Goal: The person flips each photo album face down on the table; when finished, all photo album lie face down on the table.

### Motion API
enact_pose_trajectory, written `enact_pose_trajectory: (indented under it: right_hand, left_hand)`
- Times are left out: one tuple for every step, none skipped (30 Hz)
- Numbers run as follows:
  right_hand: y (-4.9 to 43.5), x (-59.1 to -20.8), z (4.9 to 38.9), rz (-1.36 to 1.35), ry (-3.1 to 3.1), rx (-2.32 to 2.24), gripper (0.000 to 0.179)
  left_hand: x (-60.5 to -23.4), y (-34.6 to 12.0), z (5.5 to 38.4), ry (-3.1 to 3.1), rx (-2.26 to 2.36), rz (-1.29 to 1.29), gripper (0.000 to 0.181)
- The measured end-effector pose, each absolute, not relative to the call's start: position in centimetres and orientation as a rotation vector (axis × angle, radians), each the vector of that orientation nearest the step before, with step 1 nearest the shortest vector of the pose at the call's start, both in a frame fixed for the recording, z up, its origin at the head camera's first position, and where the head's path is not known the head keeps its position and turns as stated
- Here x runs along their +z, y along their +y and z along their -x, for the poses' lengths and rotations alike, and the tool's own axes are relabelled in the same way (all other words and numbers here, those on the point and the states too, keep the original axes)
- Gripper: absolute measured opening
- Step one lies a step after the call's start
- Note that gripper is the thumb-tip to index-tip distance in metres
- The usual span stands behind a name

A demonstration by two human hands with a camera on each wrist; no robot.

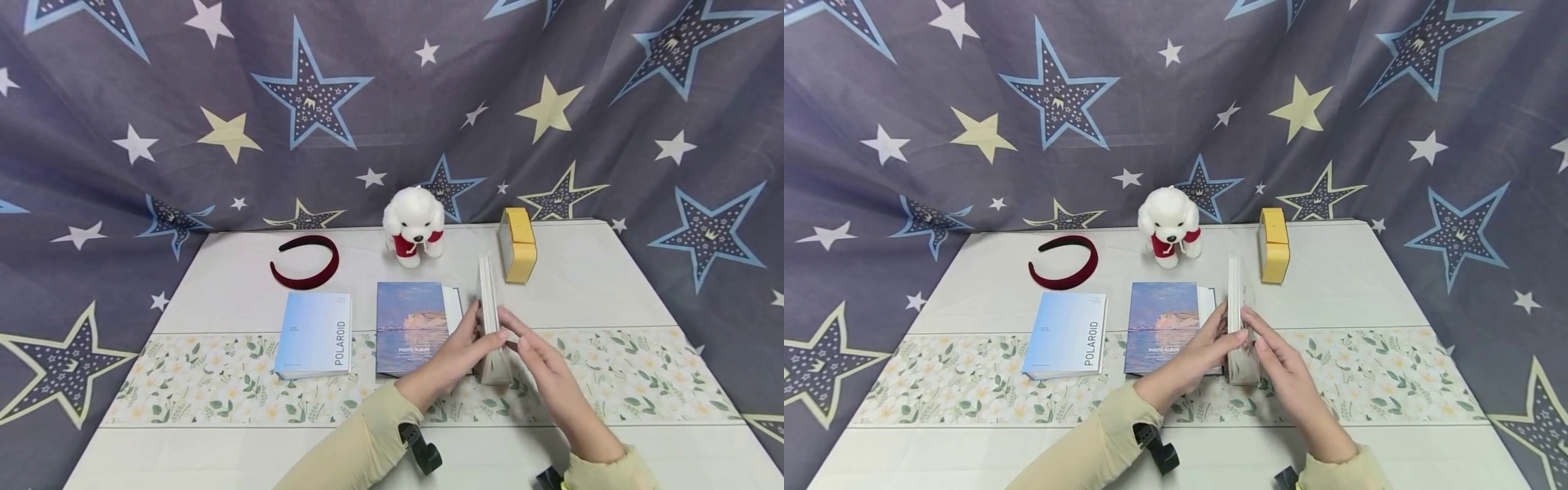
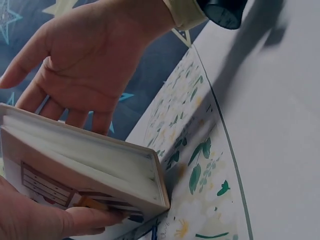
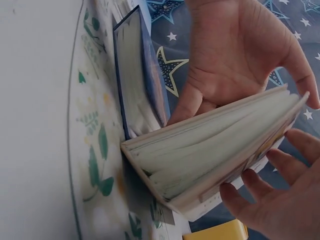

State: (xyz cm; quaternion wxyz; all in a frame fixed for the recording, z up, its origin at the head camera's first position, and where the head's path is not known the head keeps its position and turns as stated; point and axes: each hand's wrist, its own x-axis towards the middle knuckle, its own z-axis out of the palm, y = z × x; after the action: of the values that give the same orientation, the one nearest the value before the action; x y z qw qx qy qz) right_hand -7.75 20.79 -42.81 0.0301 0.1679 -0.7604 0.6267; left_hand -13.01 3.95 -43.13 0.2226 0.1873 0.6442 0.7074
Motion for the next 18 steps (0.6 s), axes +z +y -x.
enact_pose_trajectory:
  right_hand:
    - [20.7,-42.9,7.7,-0.51,-2.355,1.929,0.044]
    - [20.6,-43.0,7.7,-0.501,-2.367,1.923,0.044]
    - [20.6,-43.1,7.7,-0.496,-2.373,1.919,0.043]
    - [20.5,-43.3,7.7,-0.487,-2.384,1.909,0.042]
    - [20.5,-43.4,7.8,-0.483,-2.387,1.901,0.042]
    - [20.5,-43.6,7.8,-0.476,-2.396,1.877,0.043]
    - [20.4,-43.8,7.9,-0.466,-2.408,1.851,0.043]
    - [20.4,-43.9,8.0,-0.455,-2.422,1.82,0.044]
    - [20.4,-44.0,8.1,-0.444,-2.437,1.788,0.046]
    - [20.4,-44.2,8.2,-0.434,-2.456,1.756,0.048]
    - [20.4,-44.3,8.2,-0.42,-2.479,1.724,0.049]
    - [20.5,-44.5,8.3,-0.407,-2.504,1.699,0.051]
    - [20.6,-44.6,8.3,-0.393,-2.527,1.688,0.053]
    - [20.7,-44.7,8.4,-0.378,-2.553,1.677,0.054]
    - [20.9,-44.9,8.4,-0.362,-2.578,1.671,0.056]
    - [21.1,-45.1,8.5,-0.347,-2.601,1.672,0.058]
    - [21.3,-45.2,8.6,-0.332,-2.621,1.677,0.06]
    - [21.5,-45.3,8.7,-0.321,-2.64,1.681,0.062]
  left_hand:
    - [-43.2,3.9,13.1,1.759,1.969,-0.518,0.08]
    - [-43.3,3.9,13.1,1.743,1.983,-0.517,0.08]
    - [-43.4,3.8,13.2,1.728,1.997,-0.508,0.08]
    - [-43.5,3.7,13.2,1.713,2.006,-0.505,0.08]
    - [-43.6,3.6,13.3,1.698,2.014,-0.503,0.079]
    - [-43.6,3.6,13.3,1.683,2.026,-0.502,0.078]
    - [-43.7,3.5,13.3,1.669,2.039,-0.491,0.078]
    - [-43.7,3.5,13.3,1.663,2.05,-0.483,0.077]
    - [-43.7,3.4,13.3,1.659,2.062,-0.479,0.077]
    - [-43.7,3.4,13.2,1.654,2.075,-0.471,0.076]
    - [-43.7,3.3,13.2,1.641,2.094,-0.46,0.075]
    - [-43.7,3.3,13.2,1.63,2.109,-0.447,0.076]
    - [-43.6,3.2,13.1,1.623,2.121,-0.43,0.076]
    - [-43.6,3.1,13.1,1.615,2.137,-0.419,0.076]
    - [-43.6,3.0,13.0,1.602,2.151,-0.414,0.077]
    - [-43.6,3.0,13.0,1.585,2.162,-0.414,0.078]
    - [-43.6,2.9,13.0,1.568,2.172,-0.42,0.08]
    - [-43.6,2.8,13.0,1.56,2.178,-0.429,0.081]
